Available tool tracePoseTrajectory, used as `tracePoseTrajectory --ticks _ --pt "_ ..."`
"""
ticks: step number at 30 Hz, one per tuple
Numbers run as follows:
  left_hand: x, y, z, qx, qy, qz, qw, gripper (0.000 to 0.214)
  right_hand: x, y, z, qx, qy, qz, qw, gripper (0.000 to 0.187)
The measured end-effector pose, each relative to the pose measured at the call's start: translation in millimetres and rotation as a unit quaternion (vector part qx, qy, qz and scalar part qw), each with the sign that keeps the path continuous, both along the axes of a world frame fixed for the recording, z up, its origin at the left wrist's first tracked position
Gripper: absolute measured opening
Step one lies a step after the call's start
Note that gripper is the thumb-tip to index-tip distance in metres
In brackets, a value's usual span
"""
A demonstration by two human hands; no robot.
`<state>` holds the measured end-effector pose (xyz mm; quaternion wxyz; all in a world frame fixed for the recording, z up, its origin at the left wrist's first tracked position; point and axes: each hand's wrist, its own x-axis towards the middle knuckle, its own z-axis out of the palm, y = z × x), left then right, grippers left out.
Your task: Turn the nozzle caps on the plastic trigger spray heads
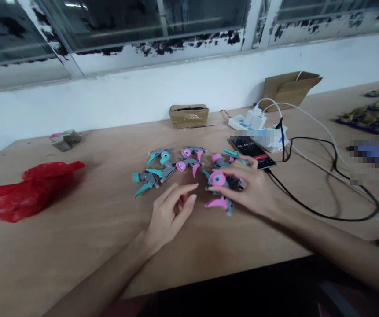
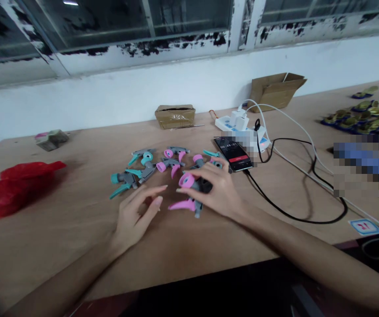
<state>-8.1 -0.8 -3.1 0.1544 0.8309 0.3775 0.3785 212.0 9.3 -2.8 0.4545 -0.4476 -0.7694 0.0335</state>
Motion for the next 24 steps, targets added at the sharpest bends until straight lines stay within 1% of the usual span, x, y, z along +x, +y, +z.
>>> tracePoseTrajectory --ticks 2,4,6,10,12,14,17,19,22,24 --pt "-3.0 8.7 -0.9 0.015 0.011 0.063 0.998 0.018 10.9 11.1 3.7 0.003 0.008 -0.049 0.999 0.029" --pt "-6.2 18.9 -2.5 0.018 0.042 0.114 0.992 0.016 19.9 22.1 5.5 0.011 0.005 -0.082 0.997 0.028" --pt "-8.6 28.3 -4.2 0.046 0.088 0.151 0.984 0.019 24.7 30.7 4.6 0.013 -0.026 -0.097 0.995 0.028" --pt "-7.9 42.5 -6.2 0.116 0.201 0.216 0.949 0.031 24.1 38.5 -5.1 0.007 -0.094 -0.106 0.990 0.027" --pt "-4.0 50.3 -7.6 0.132 0.244 0.231 0.932 0.036 22.3 39.5 -10.7 0.001 -0.092 -0.105 0.990 0.028" --pt "1.2 60.0 -9.9 0.144 0.267 0.240 0.922 0.039 21.8 40.2 -14.2 -0.002 -0.075 -0.108 0.991 0.028" --pt "8.2 74.3 -11.4 0.157 0.272 0.242 0.918 0.030 24.9 41.9 -14.2 0.006 -0.052 -0.125 0.991 0.026" --pt "10.3 79.0 -8.2 0.165 0.270 0.235 0.919 0.024 28.6 42.5 -11.3 0.020 -0.040 -0.141 0.989 0.027" --pt "9.2 73.2 3.9 0.177 0.251 0.226 0.925 0.020 30.1 38.2 -3.6 0.055 -0.016 -0.143 0.988 0.021" --pt "7.7 60.7 14.5 0.178 0.214 0.218 0.936 0.018 24.4 29.8 2.3 0.079 -0.007 -0.114 0.990 0.016"
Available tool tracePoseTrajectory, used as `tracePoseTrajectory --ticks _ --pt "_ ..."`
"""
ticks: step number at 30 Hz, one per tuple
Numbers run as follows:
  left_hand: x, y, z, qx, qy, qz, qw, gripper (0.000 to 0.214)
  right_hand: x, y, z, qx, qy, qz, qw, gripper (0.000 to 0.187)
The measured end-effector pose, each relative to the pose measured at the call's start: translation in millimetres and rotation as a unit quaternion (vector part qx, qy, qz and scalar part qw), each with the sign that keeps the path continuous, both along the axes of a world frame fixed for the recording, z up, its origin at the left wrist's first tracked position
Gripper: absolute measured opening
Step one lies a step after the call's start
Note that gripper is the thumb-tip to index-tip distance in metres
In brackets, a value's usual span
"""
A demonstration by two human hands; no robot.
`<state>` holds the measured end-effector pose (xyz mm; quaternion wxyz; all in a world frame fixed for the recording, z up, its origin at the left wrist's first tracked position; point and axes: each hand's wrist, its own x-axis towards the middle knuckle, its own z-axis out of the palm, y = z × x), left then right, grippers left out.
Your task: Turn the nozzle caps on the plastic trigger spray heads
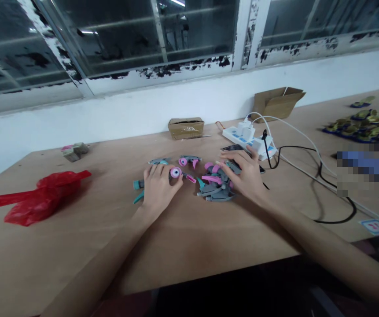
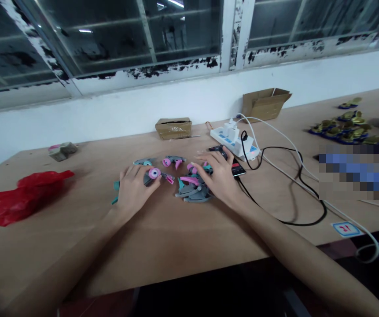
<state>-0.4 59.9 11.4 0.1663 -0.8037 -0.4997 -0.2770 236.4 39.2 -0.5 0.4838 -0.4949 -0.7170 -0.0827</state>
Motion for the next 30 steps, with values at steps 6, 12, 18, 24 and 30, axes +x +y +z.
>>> tracePoseTrajectory --ticks 6,12,18,24,30 --pt "8.7 -52.2 22.5 -0.052 -0.066 -0.081 0.993 0.020 -35.7 -35.7 11.9 0.005 -0.084 0.153 0.985 0.041" --pt "11.2 -70.7 20.3 -0.115 -0.206 -0.112 0.965 0.020 -44.5 -41.9 9.5 -0.016 -0.047 0.201 0.978 0.030" --pt "12.3 -69.4 -8.7 -0.252 -0.443 -0.145 0.848 0.016 -45.8 -35.5 -5.4 -0.038 0.030 0.251 0.967 0.040" --pt "11.1 -70.6 -15.8 -0.340 -0.446 -0.194 0.805 0.017 -41.8 -42.6 -12.0 -0.110 0.116 0.264 0.951 0.029" --pt "-8.3 -48.2 10.0 -0.510 -0.363 -0.251 0.739 0.020 -31.6 -43.1 2.1 -0.241 0.112 0.335 0.904 0.030"
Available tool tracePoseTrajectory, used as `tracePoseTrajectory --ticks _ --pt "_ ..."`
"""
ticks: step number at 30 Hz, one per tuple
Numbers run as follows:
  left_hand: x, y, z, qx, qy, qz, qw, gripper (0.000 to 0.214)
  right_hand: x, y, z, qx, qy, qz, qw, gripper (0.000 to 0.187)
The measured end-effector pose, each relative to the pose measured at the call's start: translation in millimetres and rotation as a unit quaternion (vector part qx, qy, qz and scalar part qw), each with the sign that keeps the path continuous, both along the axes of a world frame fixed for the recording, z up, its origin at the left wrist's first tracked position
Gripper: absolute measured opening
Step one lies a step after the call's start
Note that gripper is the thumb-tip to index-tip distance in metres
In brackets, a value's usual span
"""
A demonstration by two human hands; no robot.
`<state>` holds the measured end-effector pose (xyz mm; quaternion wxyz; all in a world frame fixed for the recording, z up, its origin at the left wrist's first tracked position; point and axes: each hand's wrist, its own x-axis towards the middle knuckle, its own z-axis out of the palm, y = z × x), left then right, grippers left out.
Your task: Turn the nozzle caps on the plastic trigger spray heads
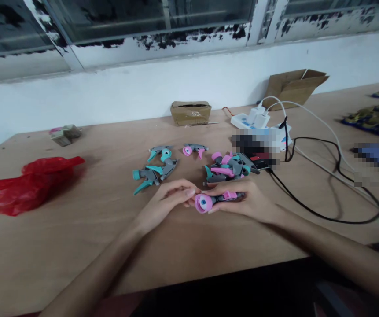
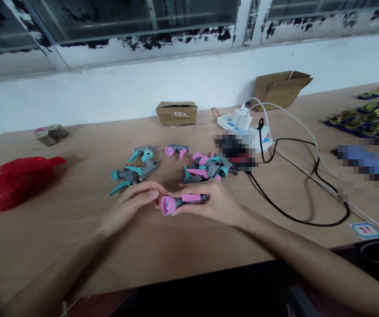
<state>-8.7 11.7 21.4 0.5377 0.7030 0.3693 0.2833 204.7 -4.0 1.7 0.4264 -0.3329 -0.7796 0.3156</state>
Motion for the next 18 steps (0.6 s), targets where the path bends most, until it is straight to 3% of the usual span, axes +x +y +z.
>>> tracePoseTrajectory --ticks 3,6,12,18 --pt "-3.2 1.6 4.8 0.039 0.059 -0.035 0.997 0.014 3.4 2.4 0.7 -0.038 -0.019 0.009 0.999 0.030" --pt "-2.6 -0.3 2.4 0.134 0.109 -0.047 0.984 0.015 4.0 4.5 -4.2 -0.058 -0.045 0.022 0.997 0.028" --pt "-9.6 3.8 0.7 0.321 0.232 -0.064 0.916 0.023 -0.8 0.4 -17.2 -0.071 -0.083 0.020 0.994 0.034" --pt "-10.6 -1.8 -0.9 0.432 0.243 -0.049 0.867 0.021 -0.6 -2.7 -20.8 -0.076 -0.066 -0.002 0.995 0.035"
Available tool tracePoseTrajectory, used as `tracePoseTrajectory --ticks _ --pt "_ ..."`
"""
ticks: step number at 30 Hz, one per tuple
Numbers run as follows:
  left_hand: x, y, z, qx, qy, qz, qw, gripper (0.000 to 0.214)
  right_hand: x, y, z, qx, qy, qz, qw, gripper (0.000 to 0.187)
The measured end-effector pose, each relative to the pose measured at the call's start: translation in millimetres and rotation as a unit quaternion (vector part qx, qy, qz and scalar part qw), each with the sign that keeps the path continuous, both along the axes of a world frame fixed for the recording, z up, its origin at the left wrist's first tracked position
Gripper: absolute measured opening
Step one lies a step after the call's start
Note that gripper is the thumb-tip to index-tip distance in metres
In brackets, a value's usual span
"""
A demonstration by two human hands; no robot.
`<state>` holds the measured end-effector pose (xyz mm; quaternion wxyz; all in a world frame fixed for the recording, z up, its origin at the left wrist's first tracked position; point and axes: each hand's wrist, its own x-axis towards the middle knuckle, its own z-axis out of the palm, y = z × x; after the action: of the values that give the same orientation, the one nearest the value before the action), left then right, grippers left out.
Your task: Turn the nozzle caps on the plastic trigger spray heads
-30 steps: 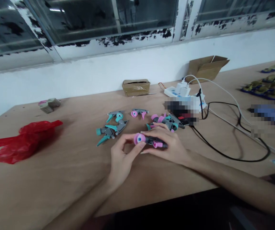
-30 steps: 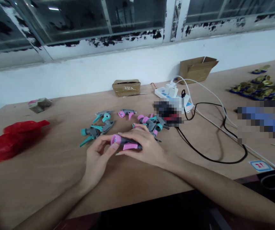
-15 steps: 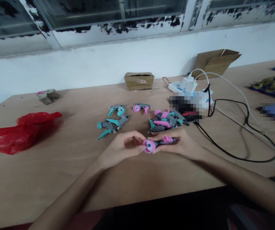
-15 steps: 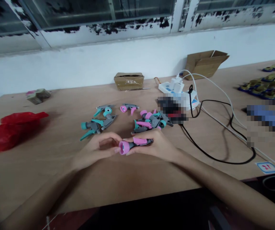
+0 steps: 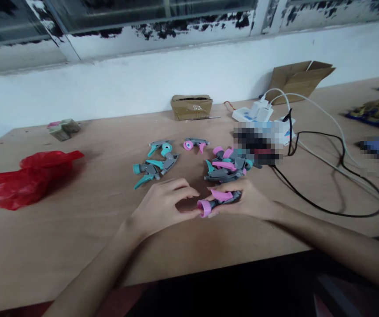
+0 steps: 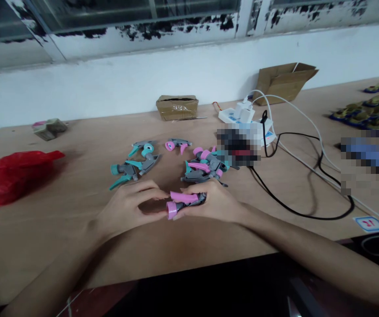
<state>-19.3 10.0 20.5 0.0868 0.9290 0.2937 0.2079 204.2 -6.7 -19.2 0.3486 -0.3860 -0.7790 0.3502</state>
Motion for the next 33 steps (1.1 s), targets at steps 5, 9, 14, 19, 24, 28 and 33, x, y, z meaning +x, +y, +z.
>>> tracePoseTrajectory --ticks 5,9,14,19,24,28,33 --pt "5.2 -5.2 -9.8 0.049 -0.014 -0.010 0.999 0.014 1.6 3.7 -0.9 -0.002 -0.011 -0.011 1.000 0.034" --pt "7.7 -8.2 -12.0 0.095 -0.021 -0.004 0.995 0.014 2.4 6.1 -1.2 0.018 -0.021 -0.021 0.999 0.032" --pt "8.8 -10.0 -11.3 0.112 -0.029 -0.001 0.993 0.024 3.0 6.6 3.3 0.002 -0.002 -0.018 1.000 0.033" --pt "9.8 -11.5 -14.6 0.124 -0.068 0.020 0.990 0.029 1.5 4.2 10.7 -0.016 0.041 -0.009 0.999 0.031" --pt "11.8 -13.4 -17.4 0.173 -0.127 0.070 0.974 0.022 0.2 2.0 13.2 -0.021 0.057 -0.052 0.997 0.035" --pt "12.9 -13.5 -18.7 0.206 -0.135 0.078 0.966 0.014 0.1 3.4 10.2 -0.016 0.075 -0.049 0.996 0.035" --pt "12.5 -13.6 -19.8 0.216 -0.107 0.066 0.968 0.014 -0.1 6.4 6.3 0.016 0.074 -0.038 0.996 0.032"
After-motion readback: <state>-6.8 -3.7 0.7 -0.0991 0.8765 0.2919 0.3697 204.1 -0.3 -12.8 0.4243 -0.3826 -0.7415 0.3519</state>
